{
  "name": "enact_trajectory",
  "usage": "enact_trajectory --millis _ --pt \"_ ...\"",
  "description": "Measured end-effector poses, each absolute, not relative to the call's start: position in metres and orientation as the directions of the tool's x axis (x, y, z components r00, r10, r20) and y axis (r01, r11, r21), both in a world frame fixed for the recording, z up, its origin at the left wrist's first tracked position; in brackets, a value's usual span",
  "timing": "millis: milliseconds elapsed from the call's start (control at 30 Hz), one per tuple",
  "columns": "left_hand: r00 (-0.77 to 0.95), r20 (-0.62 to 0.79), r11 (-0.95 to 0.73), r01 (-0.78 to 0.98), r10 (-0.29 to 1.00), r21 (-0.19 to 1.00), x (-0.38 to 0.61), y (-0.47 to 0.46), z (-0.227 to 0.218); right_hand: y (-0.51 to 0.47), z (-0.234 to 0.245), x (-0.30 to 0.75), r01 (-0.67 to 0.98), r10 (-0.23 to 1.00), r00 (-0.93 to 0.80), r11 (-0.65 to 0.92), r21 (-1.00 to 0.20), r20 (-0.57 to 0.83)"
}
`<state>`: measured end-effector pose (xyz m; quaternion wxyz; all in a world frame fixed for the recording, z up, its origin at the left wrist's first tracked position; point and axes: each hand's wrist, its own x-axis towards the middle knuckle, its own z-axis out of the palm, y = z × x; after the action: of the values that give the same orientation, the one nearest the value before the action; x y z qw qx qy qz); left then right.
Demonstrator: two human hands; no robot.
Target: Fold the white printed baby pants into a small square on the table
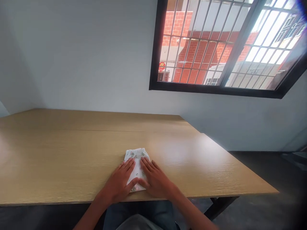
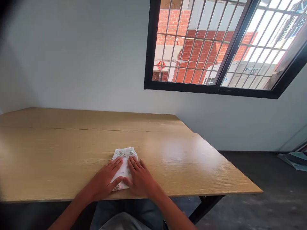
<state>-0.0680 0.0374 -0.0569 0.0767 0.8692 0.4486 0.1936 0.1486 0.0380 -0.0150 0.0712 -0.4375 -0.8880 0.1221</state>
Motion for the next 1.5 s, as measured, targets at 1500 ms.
enact_trajectory --millis 1500 --pt "-0.102 0.306 -0.259 0.325 0.946 0.910 -0.072 0.005 -0.063 0.028 -0.033 0.153 0.382 0.967 -0.093 0.254 -0.889 0.236"
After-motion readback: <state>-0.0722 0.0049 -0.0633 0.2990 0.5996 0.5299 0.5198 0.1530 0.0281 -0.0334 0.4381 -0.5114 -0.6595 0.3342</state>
